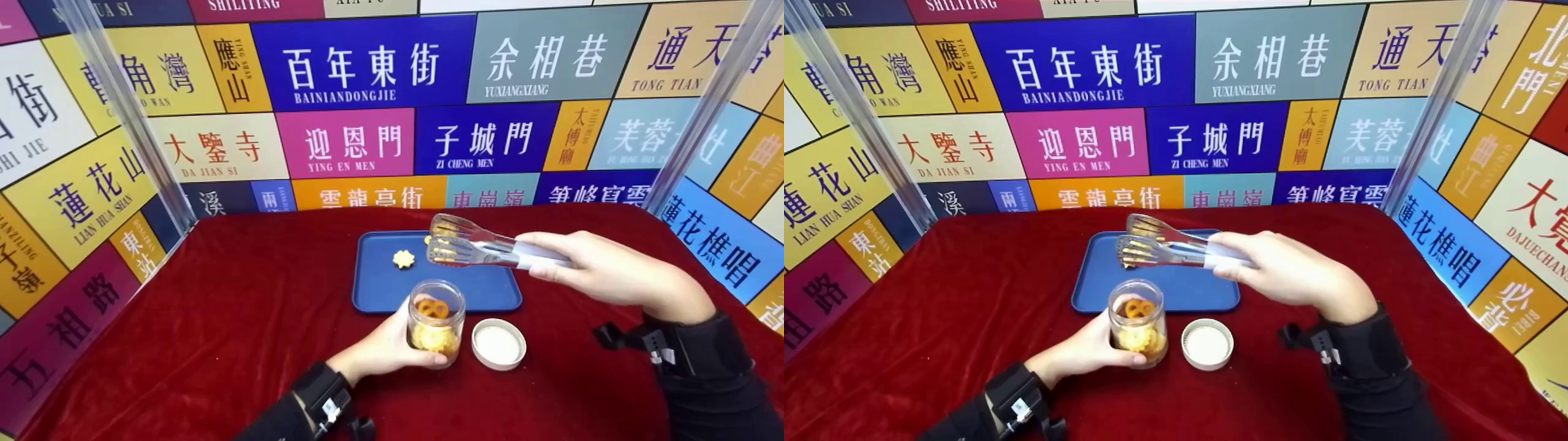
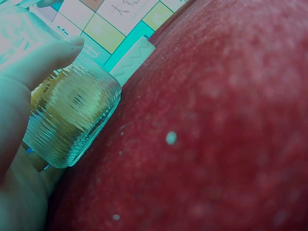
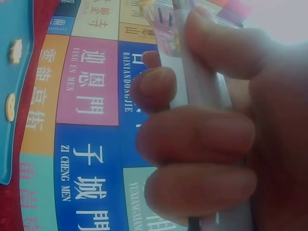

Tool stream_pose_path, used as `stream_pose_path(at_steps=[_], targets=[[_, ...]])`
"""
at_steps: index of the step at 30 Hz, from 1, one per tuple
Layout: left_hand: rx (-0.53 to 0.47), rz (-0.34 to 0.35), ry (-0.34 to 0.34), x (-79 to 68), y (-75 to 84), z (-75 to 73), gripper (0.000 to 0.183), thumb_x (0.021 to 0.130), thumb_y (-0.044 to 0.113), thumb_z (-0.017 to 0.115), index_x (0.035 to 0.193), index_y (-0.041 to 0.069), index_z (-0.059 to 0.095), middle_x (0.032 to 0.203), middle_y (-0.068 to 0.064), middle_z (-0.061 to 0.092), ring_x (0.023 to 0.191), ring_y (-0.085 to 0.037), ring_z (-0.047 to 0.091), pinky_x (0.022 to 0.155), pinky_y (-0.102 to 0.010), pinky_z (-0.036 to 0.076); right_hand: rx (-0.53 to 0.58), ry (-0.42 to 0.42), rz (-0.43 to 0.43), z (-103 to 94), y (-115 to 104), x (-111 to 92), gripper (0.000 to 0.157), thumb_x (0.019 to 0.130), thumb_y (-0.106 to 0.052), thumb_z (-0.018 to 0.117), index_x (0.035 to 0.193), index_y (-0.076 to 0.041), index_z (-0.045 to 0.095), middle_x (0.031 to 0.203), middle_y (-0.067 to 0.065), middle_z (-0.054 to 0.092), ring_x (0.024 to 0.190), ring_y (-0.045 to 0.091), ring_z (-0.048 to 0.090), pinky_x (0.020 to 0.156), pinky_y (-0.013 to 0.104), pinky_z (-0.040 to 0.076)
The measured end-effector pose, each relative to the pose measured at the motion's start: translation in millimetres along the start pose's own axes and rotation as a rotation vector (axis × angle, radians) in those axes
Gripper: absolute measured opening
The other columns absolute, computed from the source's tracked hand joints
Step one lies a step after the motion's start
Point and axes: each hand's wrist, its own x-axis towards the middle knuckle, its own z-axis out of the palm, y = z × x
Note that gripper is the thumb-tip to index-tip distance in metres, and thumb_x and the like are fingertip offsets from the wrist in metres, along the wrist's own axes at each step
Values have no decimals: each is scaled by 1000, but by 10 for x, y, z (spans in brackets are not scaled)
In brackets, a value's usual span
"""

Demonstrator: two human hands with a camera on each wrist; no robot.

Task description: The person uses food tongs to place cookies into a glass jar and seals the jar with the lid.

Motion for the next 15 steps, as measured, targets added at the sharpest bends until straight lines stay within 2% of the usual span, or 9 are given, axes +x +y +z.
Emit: stream_pose_path(at_steps=[4,10,15], targets=[[-4,-5,-2,-6,8,-5,105,82,10,92,162,20,26,140,4,64,130,-15,60,117,-34,43,31,-49,-16,8,-27,6,36,109,-32,63,145,-28,61,98,-13,66,86,8,61,74,28,47],[-28,13,-15,9,-11,-10,113,83,9,92,166,27,18,143,3,62,132,-17,60,117,-36,44,61,-143,-52,42,-42,39,29,109,-35,63,137,-27,64,92,-11,65,77,7,59,66,26,48],[-34,18,-17,16,-12,-4,110,83,8,91,165,25,20,143,3,63,131,-17,61,118,-35,43,56,-201,-80,75,-27,52,21,108,-38,63,128,-30,67,93,-12,66,74,6,58,66,26,49]])
